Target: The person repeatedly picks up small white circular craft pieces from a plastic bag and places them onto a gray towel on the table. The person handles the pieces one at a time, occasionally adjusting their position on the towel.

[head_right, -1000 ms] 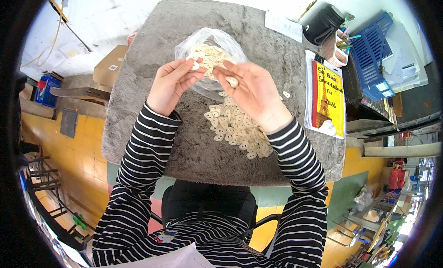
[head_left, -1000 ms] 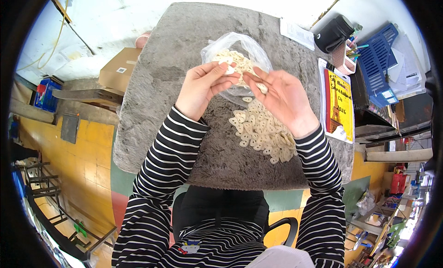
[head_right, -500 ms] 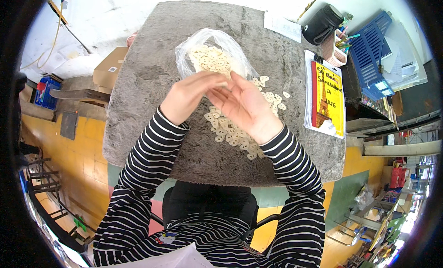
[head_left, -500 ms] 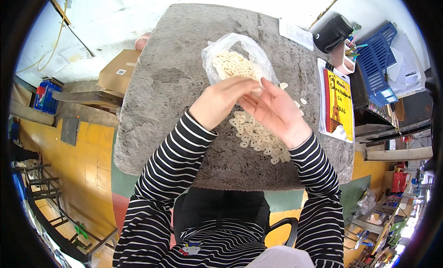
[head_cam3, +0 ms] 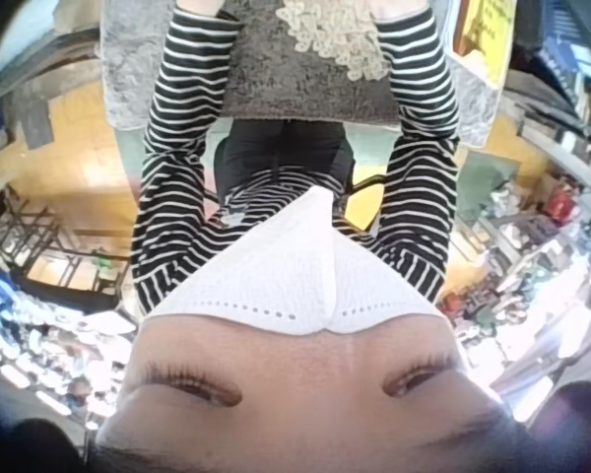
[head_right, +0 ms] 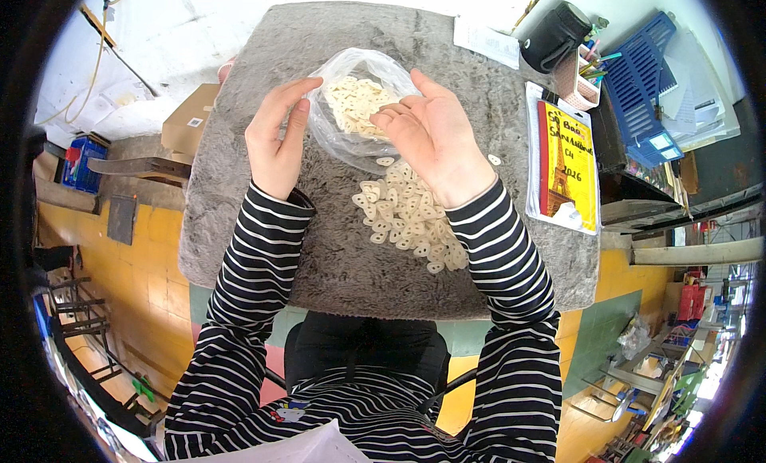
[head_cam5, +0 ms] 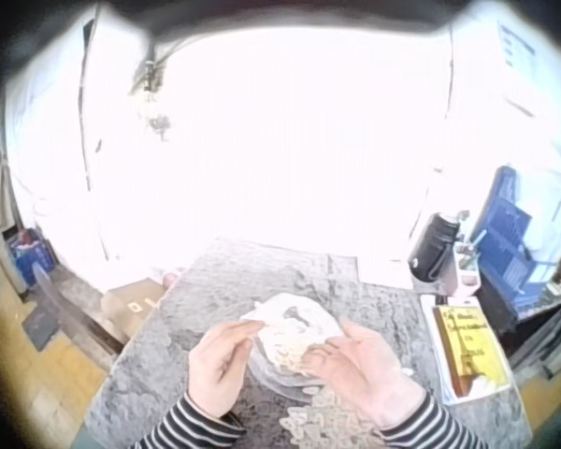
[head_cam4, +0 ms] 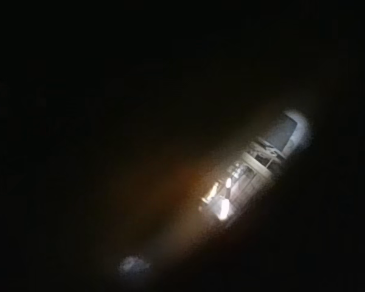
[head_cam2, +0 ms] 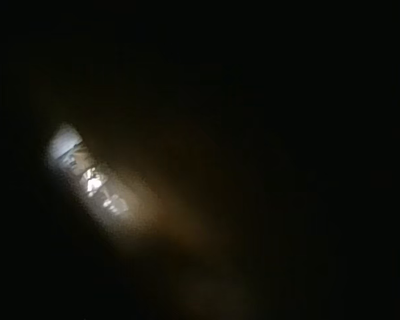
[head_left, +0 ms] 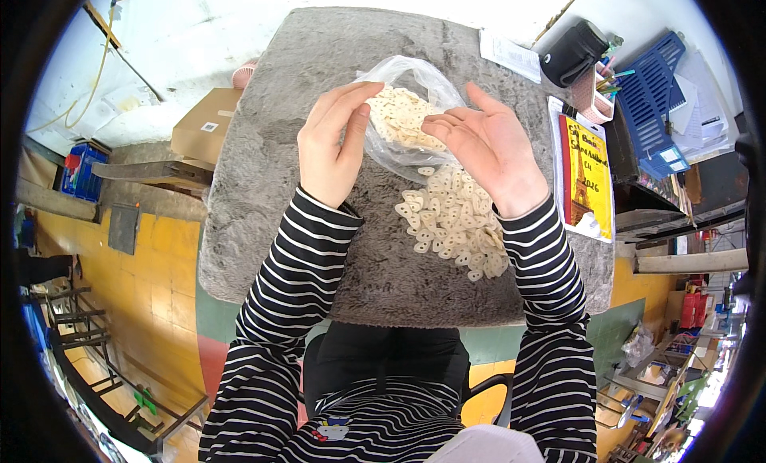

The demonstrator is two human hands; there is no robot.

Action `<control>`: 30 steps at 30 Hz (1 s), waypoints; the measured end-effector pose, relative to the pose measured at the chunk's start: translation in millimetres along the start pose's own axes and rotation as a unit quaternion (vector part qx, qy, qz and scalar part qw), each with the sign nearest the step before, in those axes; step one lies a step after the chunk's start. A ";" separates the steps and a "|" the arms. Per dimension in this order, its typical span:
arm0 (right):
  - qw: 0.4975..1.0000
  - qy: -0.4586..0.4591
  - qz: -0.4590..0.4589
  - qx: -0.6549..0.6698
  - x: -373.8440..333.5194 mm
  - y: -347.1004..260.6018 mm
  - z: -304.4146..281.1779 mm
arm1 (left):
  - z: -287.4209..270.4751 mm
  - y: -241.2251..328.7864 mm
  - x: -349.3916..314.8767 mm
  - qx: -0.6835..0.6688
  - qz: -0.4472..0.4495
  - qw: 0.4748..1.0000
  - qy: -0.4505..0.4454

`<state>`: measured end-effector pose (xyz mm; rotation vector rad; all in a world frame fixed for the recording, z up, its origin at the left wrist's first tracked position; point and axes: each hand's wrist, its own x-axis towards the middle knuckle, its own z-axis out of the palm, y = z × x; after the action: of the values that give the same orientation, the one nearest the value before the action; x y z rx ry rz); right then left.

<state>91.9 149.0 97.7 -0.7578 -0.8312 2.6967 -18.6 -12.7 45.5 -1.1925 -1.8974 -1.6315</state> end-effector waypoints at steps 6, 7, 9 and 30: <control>0.952 -0.130 -0.057 -0.270 -34.5 3.7 -32.4 | 3.4 1.4 -13.6 -0.084 -0.022 0.986 -0.144; 0.911 -0.148 -0.049 -0.382 -39.9 -0.4 -41.8 | 8.4 0.3 -17.9 -0.066 0.008 0.981 -0.183; 0.813 -0.145 -0.083 -0.557 -45.5 6.8 -59.6 | 22.2 -2.5 -27.9 -0.030 0.067 0.963 -0.259; 0.851 -0.012 -0.145 -0.505 -59.4 23.8 -97.4 | 40.9 1.2 -44.7 -0.292 -0.292 0.859 -0.302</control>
<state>192.7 154.0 39.6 -0.6604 -2.2040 1.8565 17.9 9.6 2.5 -1.6082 -2.3943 -2.5217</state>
